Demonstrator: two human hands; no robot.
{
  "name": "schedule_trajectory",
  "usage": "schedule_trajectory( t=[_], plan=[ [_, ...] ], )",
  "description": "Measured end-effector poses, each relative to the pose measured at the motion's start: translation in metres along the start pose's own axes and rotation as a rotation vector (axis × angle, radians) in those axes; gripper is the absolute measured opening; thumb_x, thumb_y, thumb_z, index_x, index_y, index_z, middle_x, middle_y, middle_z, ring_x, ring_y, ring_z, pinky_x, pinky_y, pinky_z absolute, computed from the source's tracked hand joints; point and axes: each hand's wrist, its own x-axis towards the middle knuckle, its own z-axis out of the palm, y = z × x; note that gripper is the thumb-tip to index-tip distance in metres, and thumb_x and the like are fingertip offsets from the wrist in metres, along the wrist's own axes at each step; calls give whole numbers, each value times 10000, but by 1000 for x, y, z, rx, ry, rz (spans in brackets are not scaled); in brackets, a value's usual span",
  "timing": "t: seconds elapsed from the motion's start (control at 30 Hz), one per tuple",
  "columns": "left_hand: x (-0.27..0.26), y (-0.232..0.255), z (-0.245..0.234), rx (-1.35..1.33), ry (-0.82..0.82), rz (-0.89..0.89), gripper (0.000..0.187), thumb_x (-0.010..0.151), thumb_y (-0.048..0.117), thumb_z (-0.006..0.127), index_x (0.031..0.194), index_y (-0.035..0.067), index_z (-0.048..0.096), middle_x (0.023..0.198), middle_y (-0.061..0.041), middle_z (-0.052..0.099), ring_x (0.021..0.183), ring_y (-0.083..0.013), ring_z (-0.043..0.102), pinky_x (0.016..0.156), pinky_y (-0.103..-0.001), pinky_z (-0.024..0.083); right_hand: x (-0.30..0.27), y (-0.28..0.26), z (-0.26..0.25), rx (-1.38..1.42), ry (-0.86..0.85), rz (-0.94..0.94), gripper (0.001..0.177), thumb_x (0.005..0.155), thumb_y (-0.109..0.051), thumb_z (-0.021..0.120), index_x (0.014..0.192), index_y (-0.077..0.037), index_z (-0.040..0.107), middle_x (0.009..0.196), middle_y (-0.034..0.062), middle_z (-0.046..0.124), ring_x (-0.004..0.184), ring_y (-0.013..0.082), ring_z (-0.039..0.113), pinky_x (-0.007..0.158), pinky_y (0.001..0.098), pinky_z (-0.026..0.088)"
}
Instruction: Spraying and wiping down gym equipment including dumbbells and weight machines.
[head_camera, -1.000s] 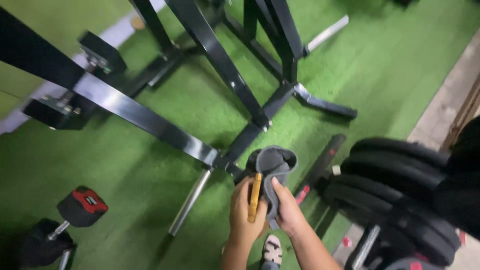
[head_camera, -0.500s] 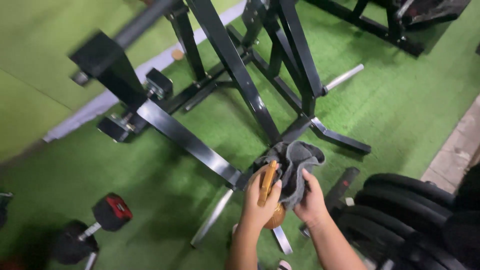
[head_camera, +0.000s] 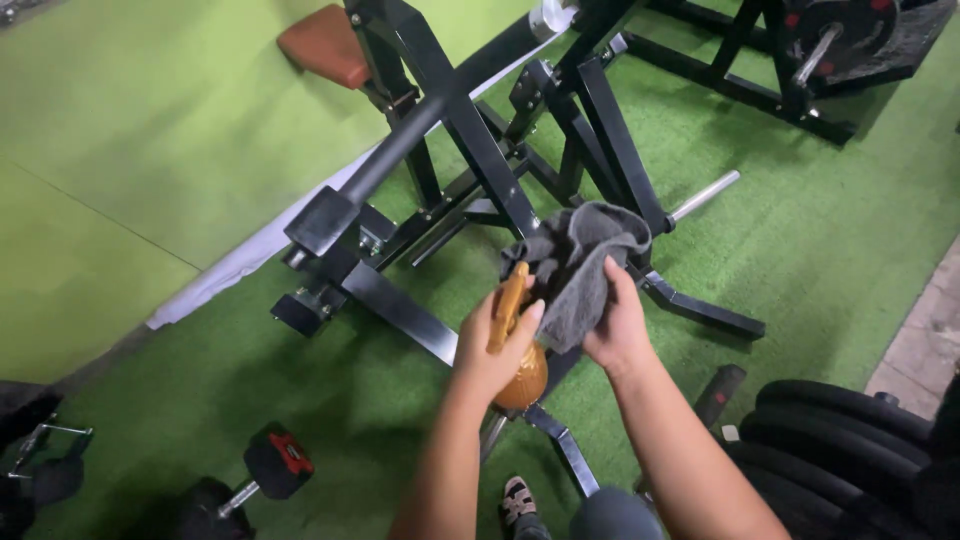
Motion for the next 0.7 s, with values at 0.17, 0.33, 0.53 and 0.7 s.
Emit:
schedule_trajectory(
  t=[0.17,0.33,0.53,0.7],
  plan=[
    [27,21,-13,-15,9,-70,411,925,288,732,1243,34,677,1168,-102,766,1115,-228,748,944,-333,561,6,-19,32,-15,-6,-27,451,983,-426,551,1228,-61,652,1206,121,713,1131,306,665,1067,477,495],
    [59,18,-10,11,55,-25,394,925,299,745,1210,32,695,1108,-100,780,1066,-211,764,917,-326,574,36,-39,41,-63,-45,-35,426,982,-413,555,1190,-58,662,1168,126,721,1101,306,674,1046,480,508],
    [114,23,5,45,126,46,405,933,293,740,1234,28,681,1061,-91,770,1006,-177,758,879,-318,581,97,-82,61,-92,-113,-25,395,981,-379,570,1185,-54,661,1141,133,725,1078,305,684,1035,479,522],
    [168,29,28,40,214,101,377,947,284,738,1210,21,682,1008,-84,765,956,-170,754,854,-310,583,159,-124,96,-228,-152,-32,364,935,-246,606,1263,-89,580,1151,117,698,1064,285,685,973,461,560]
  ],
)
